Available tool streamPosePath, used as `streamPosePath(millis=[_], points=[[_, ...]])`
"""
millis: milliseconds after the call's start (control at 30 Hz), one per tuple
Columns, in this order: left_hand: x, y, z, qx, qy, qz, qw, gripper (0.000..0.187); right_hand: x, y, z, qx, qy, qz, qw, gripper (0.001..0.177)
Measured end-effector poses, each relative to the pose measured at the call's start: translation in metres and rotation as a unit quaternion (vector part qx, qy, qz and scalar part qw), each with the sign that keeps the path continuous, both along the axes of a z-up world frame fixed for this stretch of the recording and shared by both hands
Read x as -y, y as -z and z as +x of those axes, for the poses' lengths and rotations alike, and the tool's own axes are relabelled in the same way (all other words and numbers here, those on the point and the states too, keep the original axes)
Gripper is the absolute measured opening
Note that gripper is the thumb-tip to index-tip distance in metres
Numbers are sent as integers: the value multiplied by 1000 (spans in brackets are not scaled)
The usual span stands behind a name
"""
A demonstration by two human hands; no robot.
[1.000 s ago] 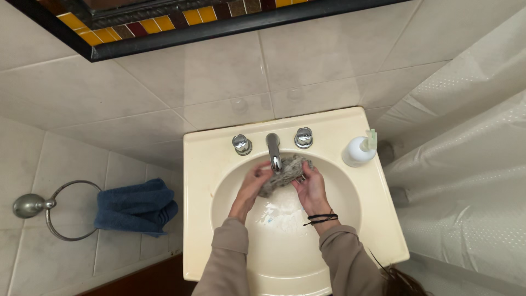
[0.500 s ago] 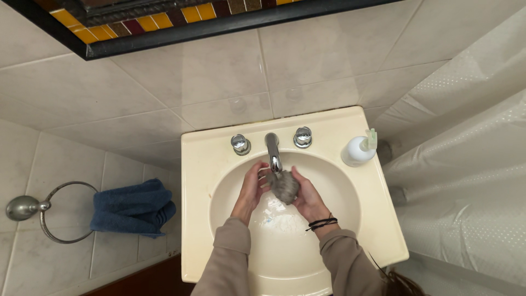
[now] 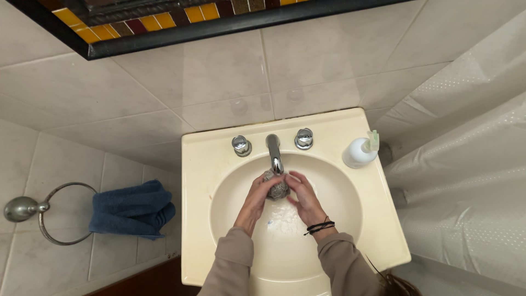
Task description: The person clears toiletries from around a bathroom sink, squirts liquid cleaner into the sink basin, and scrubs the sink and washes a cloth under running water from the faucet.
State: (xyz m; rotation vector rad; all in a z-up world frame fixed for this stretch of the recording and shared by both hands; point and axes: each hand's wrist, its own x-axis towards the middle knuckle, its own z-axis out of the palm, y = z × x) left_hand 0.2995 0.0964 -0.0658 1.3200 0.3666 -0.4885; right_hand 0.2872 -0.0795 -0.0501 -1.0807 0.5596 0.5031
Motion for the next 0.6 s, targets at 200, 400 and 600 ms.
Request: streamPosePath(millis=[200, 400, 600], points=[[5, 19, 0, -30, -34, -118, 992, 51, -2, 20, 1, -114, 47, 160, 979, 65], [9, 25, 2, -12, -75, 22, 997, 56, 0, 63, 3, -14, 59, 190, 980, 45], [15, 36, 6, 26, -93, -25, 995, 38, -18, 36, -10, 46, -78, 94, 991, 53]])
